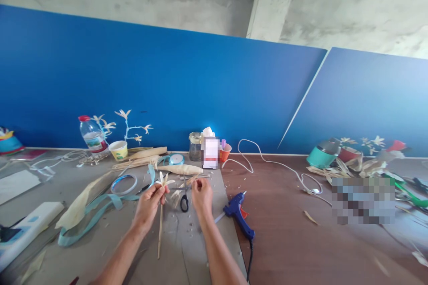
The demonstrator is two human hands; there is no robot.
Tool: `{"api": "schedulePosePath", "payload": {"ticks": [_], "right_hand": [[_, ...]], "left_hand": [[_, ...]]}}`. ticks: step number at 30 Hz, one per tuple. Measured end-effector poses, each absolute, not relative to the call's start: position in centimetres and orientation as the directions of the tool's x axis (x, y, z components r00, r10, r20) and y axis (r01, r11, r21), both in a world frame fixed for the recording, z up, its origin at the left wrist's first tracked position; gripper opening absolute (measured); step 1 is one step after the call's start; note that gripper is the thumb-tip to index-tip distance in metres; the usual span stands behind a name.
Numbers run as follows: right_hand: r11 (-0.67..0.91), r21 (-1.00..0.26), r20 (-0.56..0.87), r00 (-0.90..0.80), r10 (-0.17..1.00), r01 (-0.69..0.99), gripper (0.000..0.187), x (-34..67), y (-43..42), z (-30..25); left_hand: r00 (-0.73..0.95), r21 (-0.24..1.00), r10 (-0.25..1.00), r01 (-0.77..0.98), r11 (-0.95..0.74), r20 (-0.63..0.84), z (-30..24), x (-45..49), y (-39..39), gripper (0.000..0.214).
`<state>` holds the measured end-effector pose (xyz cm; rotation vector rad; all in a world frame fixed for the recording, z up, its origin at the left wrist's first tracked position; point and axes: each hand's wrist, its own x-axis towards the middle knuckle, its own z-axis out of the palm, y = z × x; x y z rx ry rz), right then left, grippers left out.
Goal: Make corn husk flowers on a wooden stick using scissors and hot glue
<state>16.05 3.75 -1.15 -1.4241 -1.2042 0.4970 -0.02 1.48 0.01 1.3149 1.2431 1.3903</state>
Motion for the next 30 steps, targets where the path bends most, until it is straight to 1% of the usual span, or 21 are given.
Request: {"api": "schedulePosePath", "payload": {"ticks": [3,6,8,9,10,13,14,17,19,22,26,30], "right_hand": [[0.098,-0.825,0.330,0.334,0.883,0.556,0.021,16.3,4.0,-1.5],[0.102,-0.788,0.327,0.273,0.905,0.607,0.022,16.0,4.0,-2.0],[0.105,-0.777,0.335,0.266,0.904,0.620,0.017,16.0,3.9,-2.3],[0.100,-0.759,0.345,0.267,0.900,0.644,0.012,16.0,3.8,-2.4],[0.088,-0.729,0.358,0.270,0.894,0.679,0.012,16.1,3.8,-2.5],[0.056,-0.630,0.380,0.245,0.892,0.774,0.027,16.4,3.7,-2.6],[0.062,-0.625,0.371,0.226,0.901,0.778,0.027,16.4,3.7,-2.6],[0.119,-0.690,0.327,0.161,0.931,0.714,0.025,16.2,3.7,-2.5],[0.153,-0.698,0.335,0.130,0.933,0.700,0.025,16.0,3.7,-2.4],[0.190,-0.629,0.394,0.098,0.914,0.754,0.026,15.9,3.4,-2.1],[0.160,-0.513,0.423,0.086,0.902,0.844,0.031,16.1,3.2,-2.0],[0.149,-0.491,0.395,0.067,0.916,0.858,0.030,16.2,3.5,-2.2]], "left_hand": [[-0.110,0.987,0.981,0.010,-0.159,0.159,0.2,-0.1,1.4,0.028],[-0.132,0.983,0.977,-0.052,-0.174,0.166,0.2,-0.3,1.5,0.027],[-0.140,0.982,0.976,-0.067,-0.178,0.167,0.1,-0.4,1.6,0.027],[-0.144,0.981,0.975,-0.073,-0.178,0.167,0.0,-0.4,1.7,0.026],[-0.147,0.981,0.975,-0.082,-0.178,0.165,-0.1,-0.4,1.7,0.026],[-0.167,0.976,0.973,-0.120,-0.180,0.159,-0.4,-0.4,1.9,0.025],[-0.171,0.975,0.972,-0.131,-0.182,0.159,-0.5,-0.4,2.0,0.025],[-0.169,0.971,0.974,-0.157,-0.181,0.154,-0.7,-0.6,2.1,0.025],[-0.160,0.968,0.976,-0.177,-0.176,0.148,-0.7,-0.7,2.2,0.025],[-0.152,0.967,0.978,-0.194,-0.168,0.140,-0.7,-0.8,2.2,0.026],[-0.155,0.966,0.979,-0.198,-0.164,0.134,-0.8,-0.8,2.3,0.028],[-0.130,0.968,0.984,-0.206,-0.144,0.119,-1.0,-0.7,2.3,0.026]]}}
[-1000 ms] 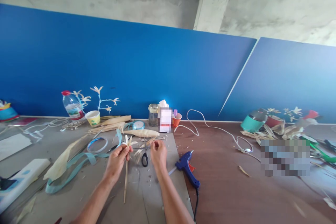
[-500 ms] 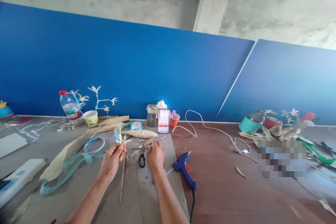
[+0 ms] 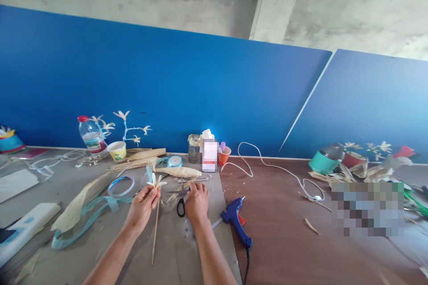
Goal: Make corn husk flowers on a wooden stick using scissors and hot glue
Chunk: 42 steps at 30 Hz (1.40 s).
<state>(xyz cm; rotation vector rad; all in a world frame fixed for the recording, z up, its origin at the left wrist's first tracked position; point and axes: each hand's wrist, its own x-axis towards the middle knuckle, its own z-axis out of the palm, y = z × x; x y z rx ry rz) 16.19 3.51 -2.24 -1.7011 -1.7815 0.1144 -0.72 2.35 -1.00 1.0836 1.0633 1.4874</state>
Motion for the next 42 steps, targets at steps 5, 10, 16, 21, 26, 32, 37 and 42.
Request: {"api": "schedulePosePath", "payload": {"ticks": [5,10,16,21,26,32,37,42], "right_hand": [[0.131,-0.509,0.369,0.079,0.926,0.851,0.023,15.9,3.7,-2.1],[0.107,-0.535,0.343,0.099,0.934,0.838,0.017,16.1,3.6,-2.1],[0.197,-0.654,0.417,0.131,0.899,0.730,0.021,16.6,3.9,-2.6],[0.256,-0.694,0.454,0.132,0.881,0.673,0.024,16.3,3.9,-2.3],[0.420,-0.707,0.498,-0.020,0.867,0.568,0.024,14.6,2.8,-1.5],[0.432,-0.587,0.356,-0.261,0.897,0.684,0.017,11.1,0.7,-1.4],[0.416,-0.369,0.216,-0.359,0.908,0.831,0.020,9.2,0.0,-1.0],[0.404,-0.331,0.152,-0.374,0.915,0.853,0.032,8.6,-0.2,-1.4]], "left_hand": [[-0.108,0.976,0.988,-0.177,-0.127,0.109,-0.8,-0.7,2.2,0.027],[-0.082,0.985,0.992,-0.138,-0.103,0.092,-0.6,-0.6,1.9,0.026],[-0.117,0.988,0.988,-0.106,-0.110,0.097,-0.5,-0.5,1.9,0.029],[-0.179,0.987,0.979,-0.106,-0.122,0.102,-0.4,-0.7,2.1,0.032],[-0.265,0.986,0.959,-0.102,-0.131,0.100,-0.2,-1.1,2.3,0.037],[-0.334,0.982,0.932,-0.075,-0.175,0.140,-0.4,-1.5,2.5,0.035],[-0.291,0.976,0.937,-0.034,-0.214,0.195,-0.3,-1.4,2.3,0.027],[-0.269,0.972,0.941,-0.058,-0.228,0.204,-0.1,-1.3,2.1,0.024]]}}
